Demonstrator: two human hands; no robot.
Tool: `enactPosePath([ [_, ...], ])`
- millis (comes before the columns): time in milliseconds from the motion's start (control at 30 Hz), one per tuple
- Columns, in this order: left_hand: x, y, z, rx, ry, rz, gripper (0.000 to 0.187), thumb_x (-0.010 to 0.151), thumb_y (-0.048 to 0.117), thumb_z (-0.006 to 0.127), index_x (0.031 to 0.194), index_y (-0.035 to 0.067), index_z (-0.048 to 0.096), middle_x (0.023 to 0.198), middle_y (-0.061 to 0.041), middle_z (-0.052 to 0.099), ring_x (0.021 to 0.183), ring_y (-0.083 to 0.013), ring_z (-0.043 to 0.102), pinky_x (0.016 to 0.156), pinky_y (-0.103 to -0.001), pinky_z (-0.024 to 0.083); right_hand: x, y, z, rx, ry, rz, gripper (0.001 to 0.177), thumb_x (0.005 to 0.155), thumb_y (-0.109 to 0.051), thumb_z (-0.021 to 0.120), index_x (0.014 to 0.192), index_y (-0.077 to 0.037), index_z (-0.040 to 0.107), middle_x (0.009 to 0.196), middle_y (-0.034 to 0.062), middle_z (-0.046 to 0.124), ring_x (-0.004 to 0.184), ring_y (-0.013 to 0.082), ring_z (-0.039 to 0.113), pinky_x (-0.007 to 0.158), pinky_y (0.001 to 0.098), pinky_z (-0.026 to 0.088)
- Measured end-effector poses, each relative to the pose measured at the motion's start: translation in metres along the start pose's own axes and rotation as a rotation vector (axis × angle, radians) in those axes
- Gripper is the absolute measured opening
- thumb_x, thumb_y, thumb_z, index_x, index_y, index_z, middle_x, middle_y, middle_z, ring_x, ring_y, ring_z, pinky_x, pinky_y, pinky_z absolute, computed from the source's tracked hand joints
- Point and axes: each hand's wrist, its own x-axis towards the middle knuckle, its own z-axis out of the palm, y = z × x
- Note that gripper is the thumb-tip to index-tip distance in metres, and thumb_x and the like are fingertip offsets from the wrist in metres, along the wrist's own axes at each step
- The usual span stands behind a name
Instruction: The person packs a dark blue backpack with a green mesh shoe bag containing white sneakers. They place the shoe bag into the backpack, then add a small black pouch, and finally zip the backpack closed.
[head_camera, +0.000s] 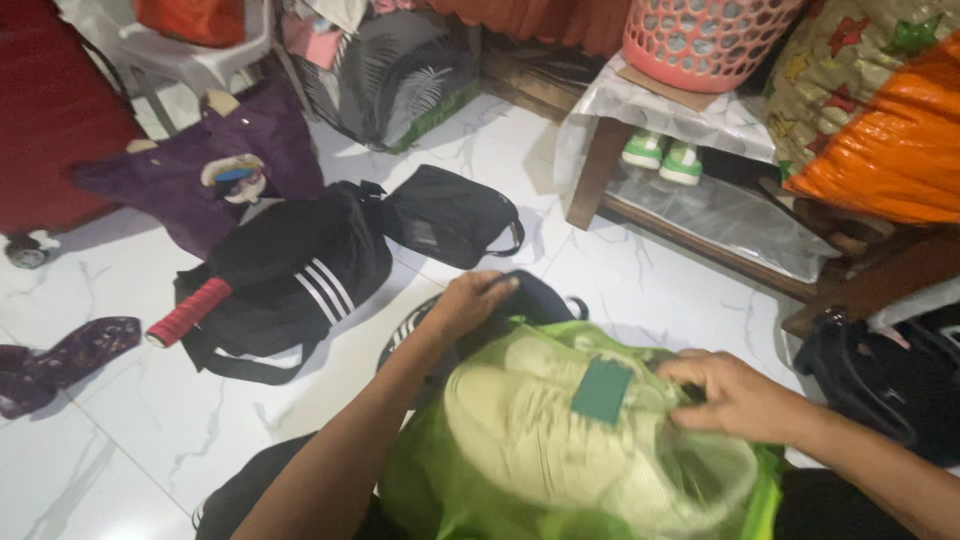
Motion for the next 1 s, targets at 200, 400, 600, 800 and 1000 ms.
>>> enactPosePath([
  [200, -0.014, -0.012, -0.041, 0.189, -0.148, -0.05, 0.04, 0.078, 0.034, 0.077, 0.106, 0.006, 0.076, 0.096, -0.015, 0.078, 0.083, -0.025, 0.076, 0.078, -0.038, 0.058, 0.035, 0.03, -0.011, 0.391, -0.006, 0.036, 0.026, 0.08, -0.003, 0.07, 0.105, -0.002, 0.076, 0.085, 0.0073, 0.08, 0.07, 0.0125, 0.073, 0.065, 0.0276, 0.058],
  [400, -0.022, -0.05, -0.034, 0.487, -0.069, -0.355, 0.045, 0.074, 0.04, 0.075, 0.099, 0.002, 0.078, 0.097, -0.025, 0.076, 0.092, -0.0395, 0.075, 0.085, -0.045, 0.058, 0.05, 0.036, 0.008, 0.495, 0.064, 0.135, 0.022, 0.081, -0.004, 0.073, 0.102, 0.001, 0.075, 0.081, 0.0093, 0.078, 0.067, 0.0134, 0.068, 0.065, 0.0287, 0.054],
  [600, -0.044, -0.056, -0.025, 0.44, 0.019, -0.441, 0.034, 0.083, 0.032, 0.07, 0.097, 0.002, 0.078, 0.095, -0.024, 0.074, 0.092, -0.0413, 0.072, 0.084, -0.047, 0.056, 0.06, 0.048, 0.021, 0.368, 0.144, 0.348, 0.024, 0.082, -0.01, 0.079, 0.105, -0.006, 0.08, 0.08, 0.0109, 0.082, 0.066, 0.0184, 0.073, 0.07, 0.0276, 0.057],
  [800, -0.04, -0.039, -0.037, 0.233, -0.042, -0.38, 0.032, 0.09, 0.033, 0.07, 0.1, 0.003, 0.077, 0.086, -0.017, 0.077, 0.078, -0.0301, 0.074, 0.075, -0.042, 0.057, 0.071, 0.11, 0.01, 0.512, 0.163, 0.331, 0.02, 0.083, -0.009, 0.073, 0.101, -0.001, 0.079, 0.079, 0.0131, 0.08, 0.062, 0.021, 0.071, 0.063, 0.0318, 0.058],
  [1000, -0.049, -0.014, -0.053, -0.725, -0.342, -0.505, 0.041, 0.087, 0.016, 0.069, 0.123, -0.005, 0.066, 0.11, -0.01, 0.075, 0.095, -0.018, 0.074, 0.084, -0.032, 0.059, 0.077, 0.112, 0.008, 0.692, 0.184, 0.44, 0.023, 0.084, -0.004, 0.07, 0.104, 0.003, 0.078, 0.08, 0.018, 0.078, 0.059, 0.0246, 0.07, 0.059, 0.0363, 0.056],
])
